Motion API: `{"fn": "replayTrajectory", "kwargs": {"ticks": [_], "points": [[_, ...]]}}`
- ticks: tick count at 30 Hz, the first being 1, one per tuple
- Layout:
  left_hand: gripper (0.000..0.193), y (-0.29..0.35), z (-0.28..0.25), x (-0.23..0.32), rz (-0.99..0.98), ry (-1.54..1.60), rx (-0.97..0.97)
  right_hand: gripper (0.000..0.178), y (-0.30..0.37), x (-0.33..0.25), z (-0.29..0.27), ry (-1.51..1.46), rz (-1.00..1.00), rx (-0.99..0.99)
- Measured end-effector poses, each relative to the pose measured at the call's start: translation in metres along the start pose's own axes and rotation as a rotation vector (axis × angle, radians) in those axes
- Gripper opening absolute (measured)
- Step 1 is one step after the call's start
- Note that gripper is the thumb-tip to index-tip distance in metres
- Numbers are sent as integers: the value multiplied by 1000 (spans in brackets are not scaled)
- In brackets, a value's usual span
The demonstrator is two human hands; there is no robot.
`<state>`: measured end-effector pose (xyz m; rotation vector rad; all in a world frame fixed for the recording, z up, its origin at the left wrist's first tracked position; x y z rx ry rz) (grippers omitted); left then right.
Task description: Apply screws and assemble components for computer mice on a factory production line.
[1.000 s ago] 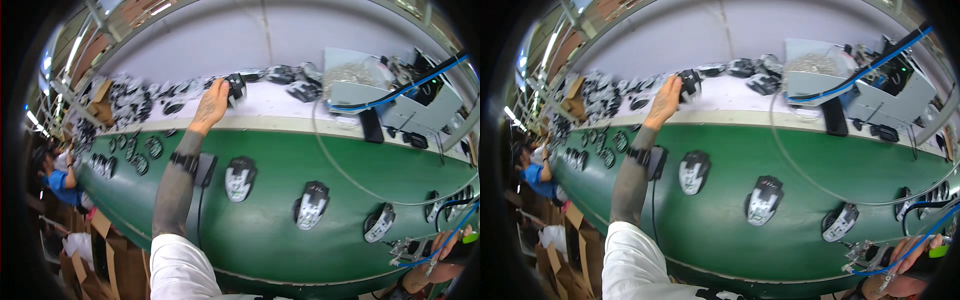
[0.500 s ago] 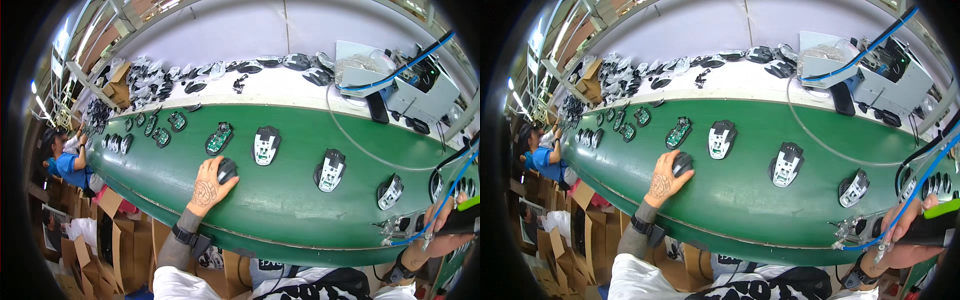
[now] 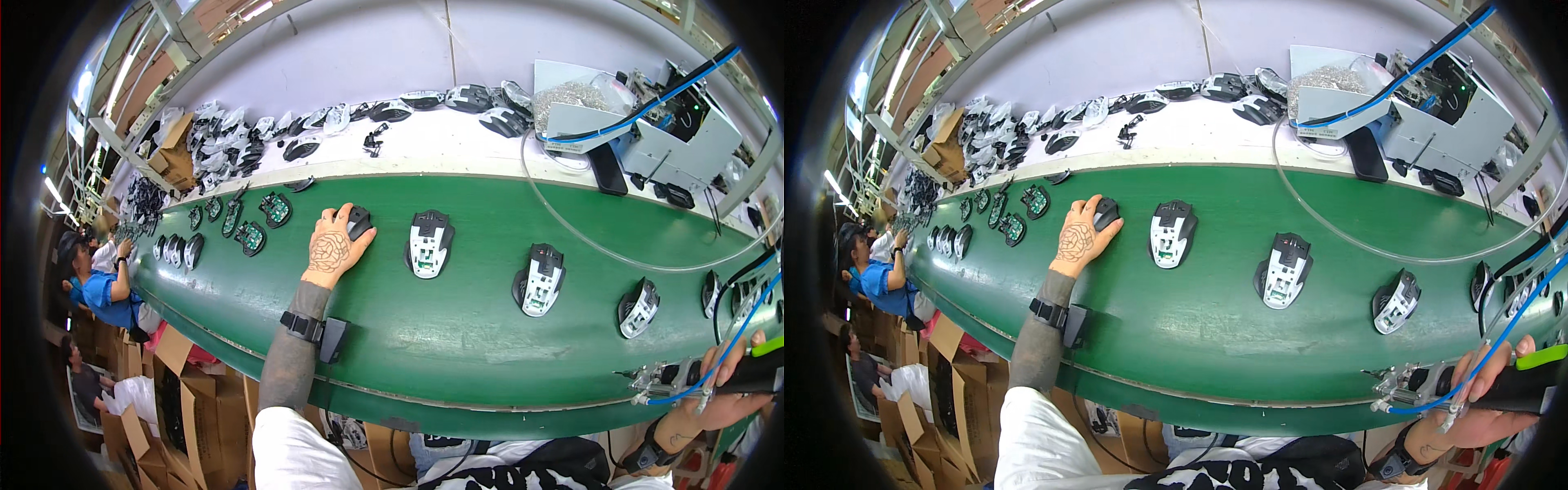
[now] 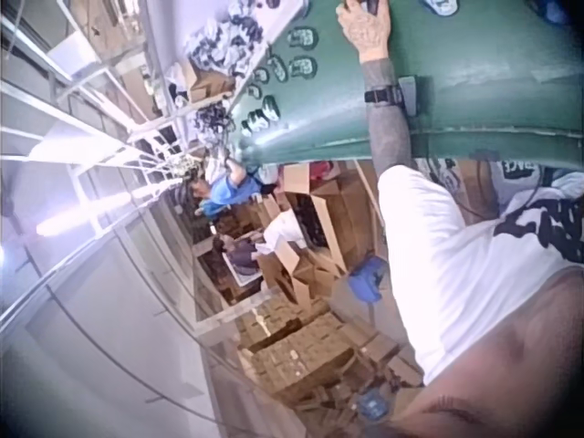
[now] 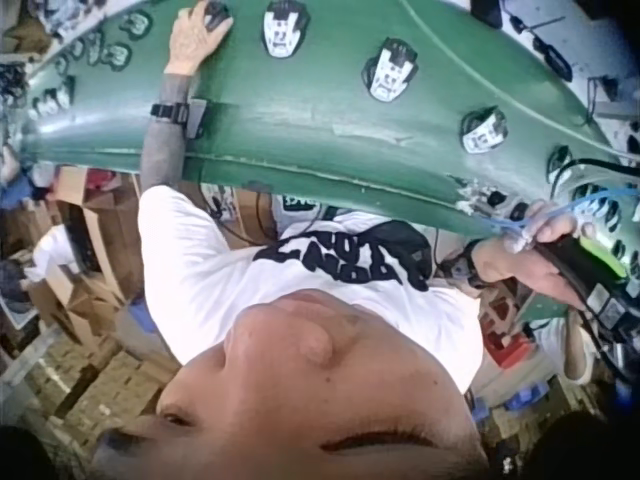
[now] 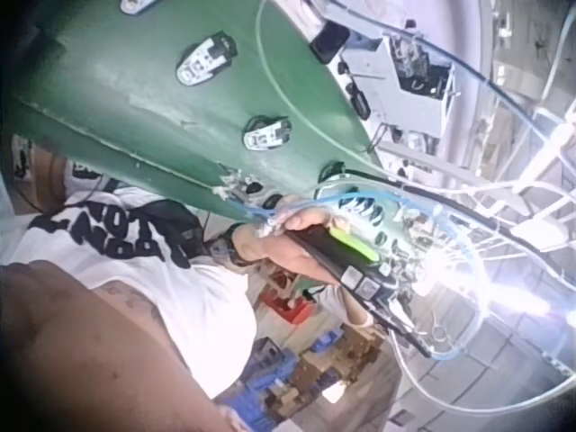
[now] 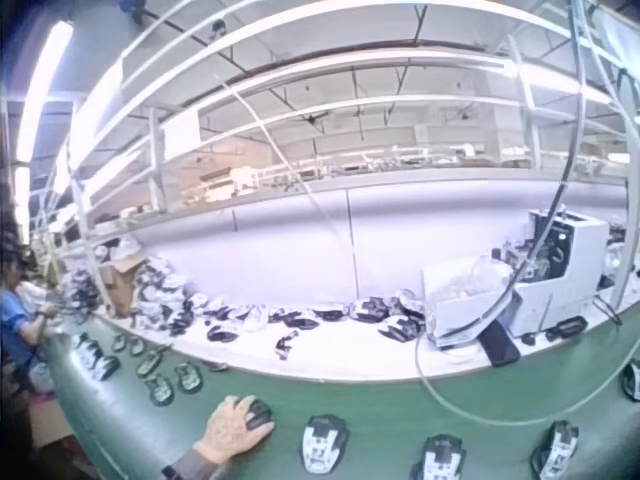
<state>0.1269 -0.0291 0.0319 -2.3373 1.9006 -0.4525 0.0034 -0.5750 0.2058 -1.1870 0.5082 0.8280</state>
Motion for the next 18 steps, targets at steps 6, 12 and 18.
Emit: {"fn": "replayTrajectory", "kwargs": {"ticks": [6, 12, 18], "points": [[69, 3, 4, -1, 131, -11, 77, 57, -10, 10, 4, 18, -26, 12], [72, -1, 9, 3, 79, 201, -65, 44, -12, 13, 10, 1, -4, 6], [53, -59, -18, -86, 45, 59, 210, 40, -14, 15, 13, 17, -54, -82]]}}
Point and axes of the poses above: each hand's wrist, its own y-axis away from the middle knuckle, its own z-axis out of the palm, x = y × z, the point moved 8 cm from there along -y, towards the middle knuckle, and after that the axes turned 1 degree about -y, right-handed, at the moved point
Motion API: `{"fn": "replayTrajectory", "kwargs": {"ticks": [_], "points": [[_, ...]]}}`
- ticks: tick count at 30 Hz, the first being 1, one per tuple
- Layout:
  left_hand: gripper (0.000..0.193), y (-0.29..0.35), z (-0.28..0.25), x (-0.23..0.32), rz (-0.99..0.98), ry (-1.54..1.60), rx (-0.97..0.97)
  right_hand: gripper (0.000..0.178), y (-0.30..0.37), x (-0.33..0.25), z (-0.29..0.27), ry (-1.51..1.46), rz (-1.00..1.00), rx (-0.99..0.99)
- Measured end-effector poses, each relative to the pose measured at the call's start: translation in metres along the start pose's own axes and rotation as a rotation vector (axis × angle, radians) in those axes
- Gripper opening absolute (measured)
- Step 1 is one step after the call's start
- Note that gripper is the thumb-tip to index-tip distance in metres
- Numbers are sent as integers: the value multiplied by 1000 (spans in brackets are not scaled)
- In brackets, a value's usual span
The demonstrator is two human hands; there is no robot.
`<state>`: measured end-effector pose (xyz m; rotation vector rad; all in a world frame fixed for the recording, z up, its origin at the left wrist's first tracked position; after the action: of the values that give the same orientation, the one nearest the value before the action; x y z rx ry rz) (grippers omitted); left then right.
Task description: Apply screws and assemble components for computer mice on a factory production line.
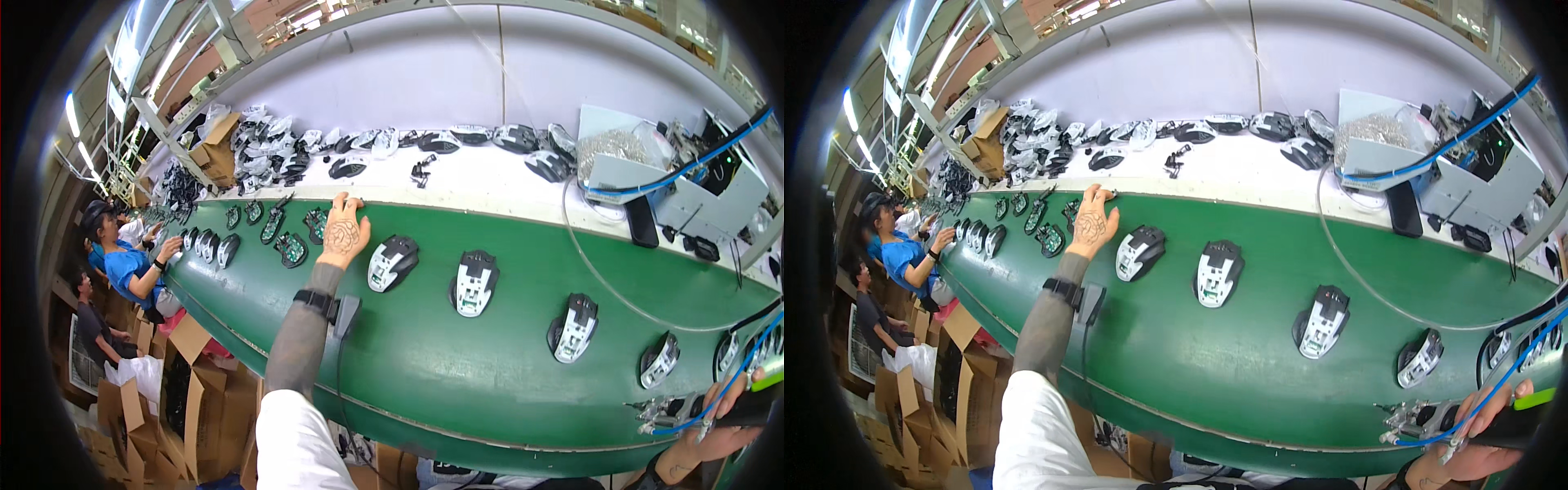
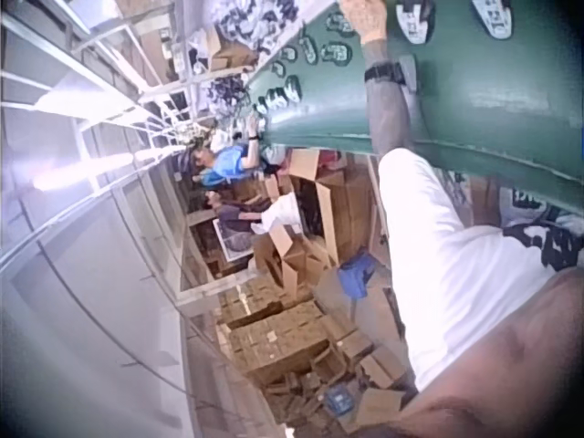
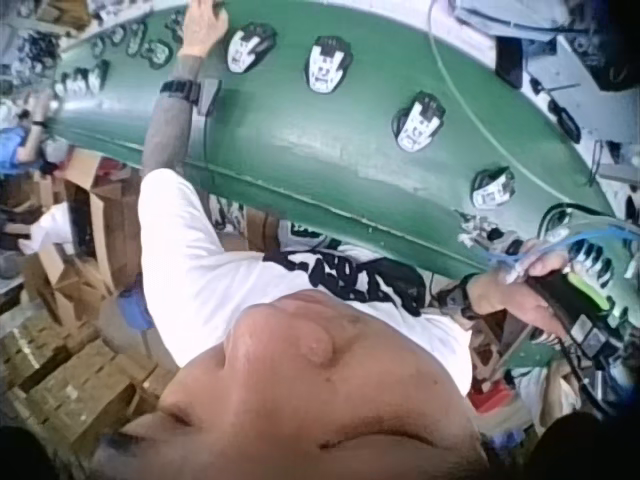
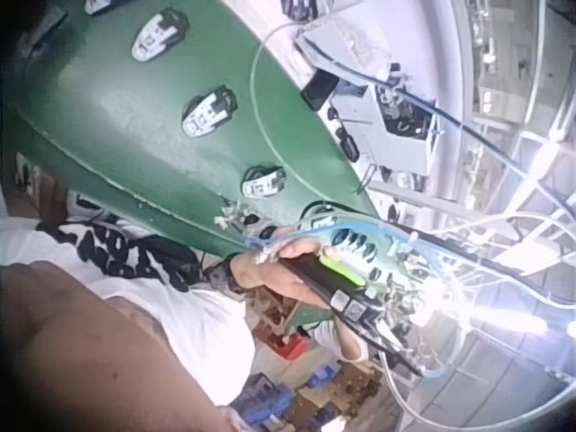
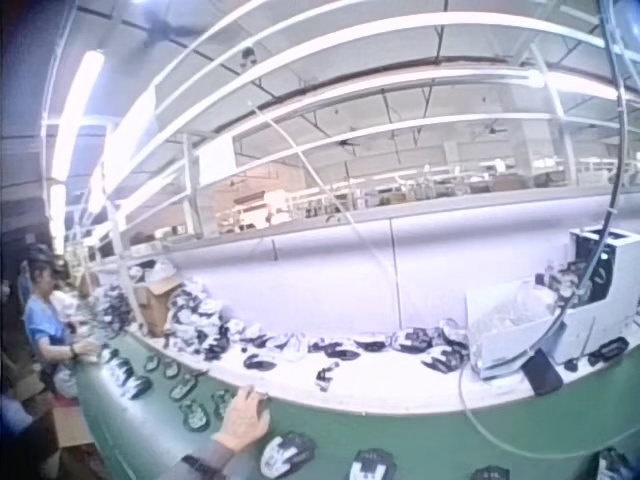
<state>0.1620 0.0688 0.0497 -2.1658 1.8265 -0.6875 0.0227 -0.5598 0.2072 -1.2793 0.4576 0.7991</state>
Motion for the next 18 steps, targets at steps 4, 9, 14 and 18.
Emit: {"fn": "replayTrajectory", "kwargs": {"ticks": [4, 9, 14, 18], "points": [[54, -32, 28, -29, -62, -367, -175, 28, 7, -11, -10, 320, -136, 301], [41, -59, 53, -48, 163, -592, -337, 70, -8, 6, -10, -265, 56, 117], [44, -150, -44, -82, 75, -345, 254, 79, -12, 5, -9, -248, 20, 0], [54, -122, -103, -216, -331, -334, 448, 71, -21, 13, 20, -117, 117, -42]]}}
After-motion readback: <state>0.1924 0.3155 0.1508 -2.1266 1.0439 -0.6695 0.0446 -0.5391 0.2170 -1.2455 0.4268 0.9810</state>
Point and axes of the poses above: each hand's wrist, its own y-axis away from the middle knuckle, its own z-axis out of the palm, x = y × z, the point moved 8 cm from there along -y, towards the middle knuckle, and after that the axes turned 1 degree about -y, right-handed, at the moved point
